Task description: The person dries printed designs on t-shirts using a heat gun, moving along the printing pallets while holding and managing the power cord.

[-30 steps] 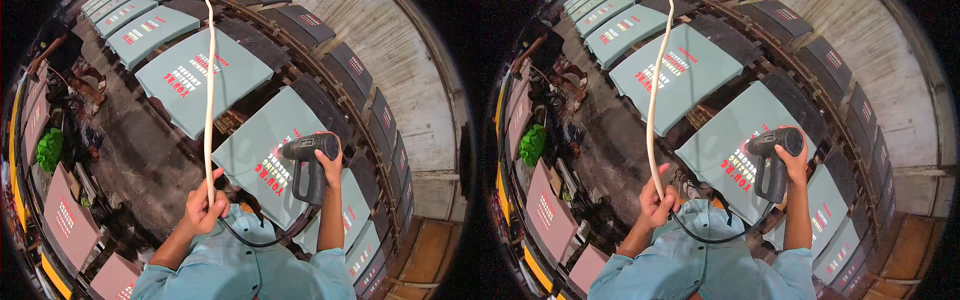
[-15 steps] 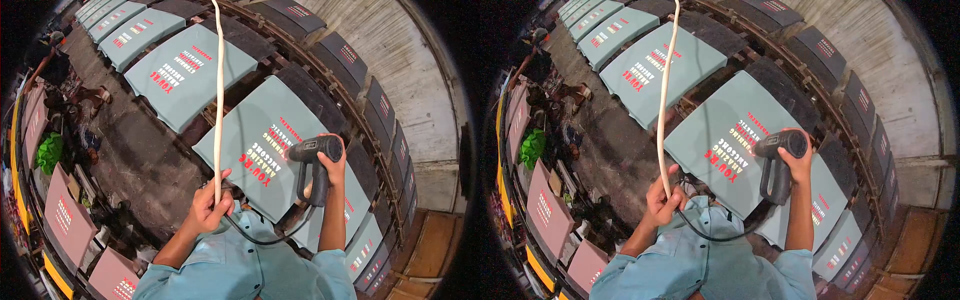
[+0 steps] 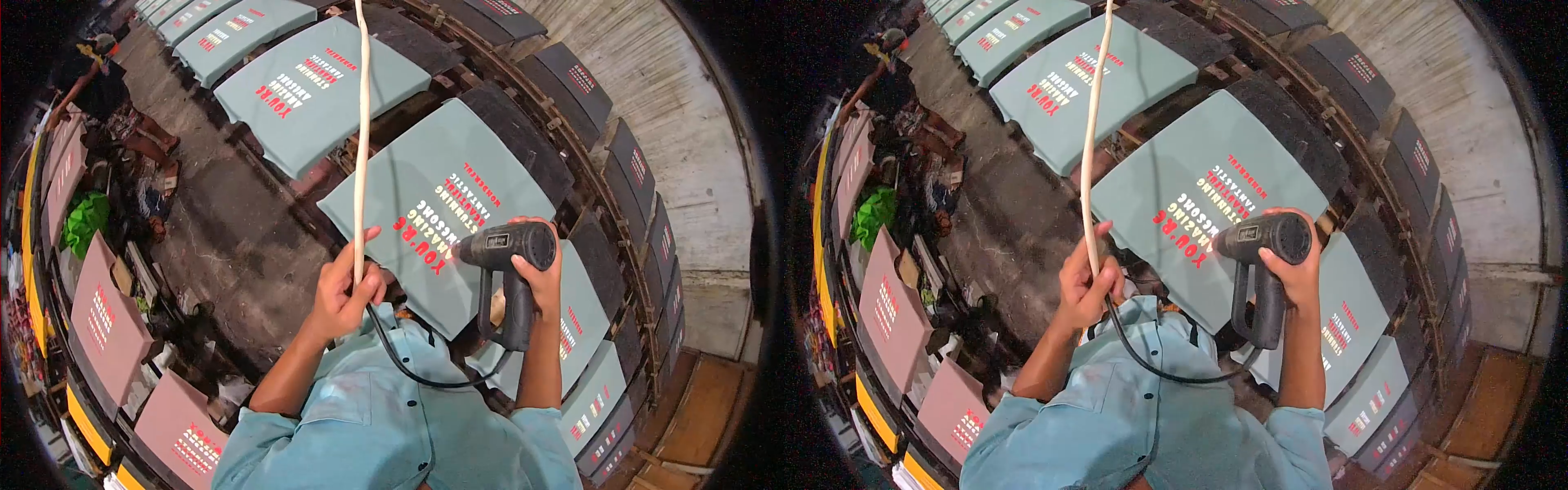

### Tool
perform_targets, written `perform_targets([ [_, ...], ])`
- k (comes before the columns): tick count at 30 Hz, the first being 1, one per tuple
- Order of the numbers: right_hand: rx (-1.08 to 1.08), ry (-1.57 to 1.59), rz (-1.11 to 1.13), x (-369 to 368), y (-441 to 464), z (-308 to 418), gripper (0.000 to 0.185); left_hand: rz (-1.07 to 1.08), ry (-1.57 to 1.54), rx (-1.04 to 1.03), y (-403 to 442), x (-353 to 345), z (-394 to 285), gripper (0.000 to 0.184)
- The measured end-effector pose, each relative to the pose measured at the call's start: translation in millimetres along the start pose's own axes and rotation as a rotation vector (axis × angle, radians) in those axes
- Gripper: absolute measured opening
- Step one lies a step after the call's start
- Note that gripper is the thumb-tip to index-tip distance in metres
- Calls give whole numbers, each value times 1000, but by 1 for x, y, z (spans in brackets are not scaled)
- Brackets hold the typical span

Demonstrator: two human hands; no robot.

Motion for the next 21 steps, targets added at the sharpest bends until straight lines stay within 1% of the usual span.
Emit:
perform_targets([
  [1, 11, -14, 21, -1, -1, -2, 60, -6, 20, -52, 0, 4, 2, 57],
  [4, 48, -25, 120, -13, -2, 2, 61, -100, 39, -49, -5, 8, -8, 54],
  [5, 46, 11, 101, -13, 0, 0, 60, -105, 47, -58, -6, 11, -9, 54],
  [8, 69, -66, 74, -26, 3, 4, 60, -135, 32, -108, -14, 21, -11, 54],
  [9, 92, -58, 144, -32, 5, 6, 58, -116, 33, -98, -16, 26, -13, 57],
  [12, 34, -42, 119, -43, 11, 5, 57, -146, 42, -95, -24, 36, -19, 58],
  [13, -17, -44, 69, -46, 15, 4, 55, -162, 43, -110, -27, 39, -20, 56],
  [16, 95, -56, 112, -58, 25, -1, 53, -213, 47, -142, -34, 50, -25, 54],
  [20, 42, -23, 82, -73, 45, -2, 50, -273, 58, -145, -42, 64, -32, 55],
  [21, 67, -27, 92, -79, 49, -2, 51, -281, 71, -151, -43, 68, -33, 55],
])
Point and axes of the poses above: each hand's wrist, its own y-axis towards the middle knuckle, its own x-axis out of the back of the hand, z = x × y, the point moved 2 cm from there along y, towards the middle knuckle, and after that the axes turned 1 degree about -y, right-handed, at the moved point
